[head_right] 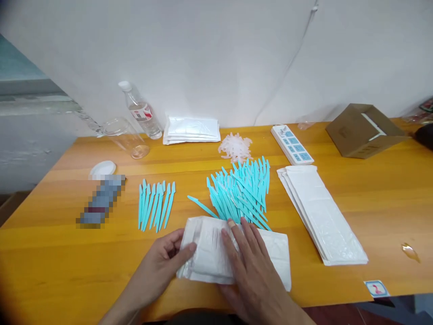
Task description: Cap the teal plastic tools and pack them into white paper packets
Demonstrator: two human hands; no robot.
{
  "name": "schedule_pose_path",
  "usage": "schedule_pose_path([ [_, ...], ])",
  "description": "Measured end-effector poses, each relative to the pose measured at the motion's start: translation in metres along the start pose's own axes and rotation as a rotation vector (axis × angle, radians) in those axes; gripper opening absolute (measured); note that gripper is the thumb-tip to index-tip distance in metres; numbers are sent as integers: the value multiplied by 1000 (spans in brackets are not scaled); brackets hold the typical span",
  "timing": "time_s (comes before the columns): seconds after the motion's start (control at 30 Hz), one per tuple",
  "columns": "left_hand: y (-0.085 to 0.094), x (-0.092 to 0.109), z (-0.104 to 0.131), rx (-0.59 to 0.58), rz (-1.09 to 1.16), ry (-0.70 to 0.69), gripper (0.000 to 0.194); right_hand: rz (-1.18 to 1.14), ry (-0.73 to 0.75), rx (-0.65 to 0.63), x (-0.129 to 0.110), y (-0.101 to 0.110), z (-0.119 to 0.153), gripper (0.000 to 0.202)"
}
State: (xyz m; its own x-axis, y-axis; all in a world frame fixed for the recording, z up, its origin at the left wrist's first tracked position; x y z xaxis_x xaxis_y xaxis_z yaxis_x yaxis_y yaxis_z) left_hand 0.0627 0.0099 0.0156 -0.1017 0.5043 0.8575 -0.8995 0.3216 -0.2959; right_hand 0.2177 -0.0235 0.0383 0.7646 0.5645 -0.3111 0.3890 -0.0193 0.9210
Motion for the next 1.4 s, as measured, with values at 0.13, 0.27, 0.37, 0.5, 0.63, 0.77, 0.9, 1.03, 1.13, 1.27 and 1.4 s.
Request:
schedule_pose_path([
  [0.13,-11,-7,12,-96,-83,32,38,-112,-84,-20,-12,-8,-13,112],
  [0.27,8,-12,12,84,-274,22,34,-232,-176,-16,-8,-17,-19,105],
  [0.37,27,-4,8,170,-479,-22,34,-271,-188,-46,-3,-18,-21,103],
  [0.5,76,30,0,572,-941,-149,34,-291,-231,-128,6,-17,-22,103],
  [0.63,106,50,-26,786,-1468,-48,31,-286,-238,-167,13,-16,-24,97],
  [0.77,115,52,-52,698,-1536,108,28,-306,-269,-131,20,-6,-29,92],
  [0.9,109,57,-46,590,-1236,46,21,-330,-287,-76,26,6,-36,88],
  [1.03,87,50,-11,560,-462,-216,33,-342,-286,-47,26,8,-42,87],
  [1.13,62,47,18,713,-346,-402,28,-353,-290,-34,23,7,-46,86],
  [1.27,12,48,19,509,-632,-455,17,-373,-280,-5,17,10,-49,88],
  [1.4,12,58,24,448,-705,-487,24,-370,-284,-17,16,10,-46,91],
])
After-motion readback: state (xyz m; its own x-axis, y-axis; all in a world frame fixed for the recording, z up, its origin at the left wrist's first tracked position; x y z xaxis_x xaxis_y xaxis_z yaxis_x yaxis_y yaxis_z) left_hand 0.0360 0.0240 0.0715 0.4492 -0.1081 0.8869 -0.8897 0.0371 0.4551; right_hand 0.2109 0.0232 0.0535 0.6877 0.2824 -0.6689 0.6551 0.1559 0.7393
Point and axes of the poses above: each hand's wrist, its own z-axis away from the middle knuckle, its own y-axis out of the back of the hand, x = y × z, the point moved 7 cm from there along -z, towards the middle knuckle, and after that the axes turned 3 degrees about -z, right-handed, at the moved point
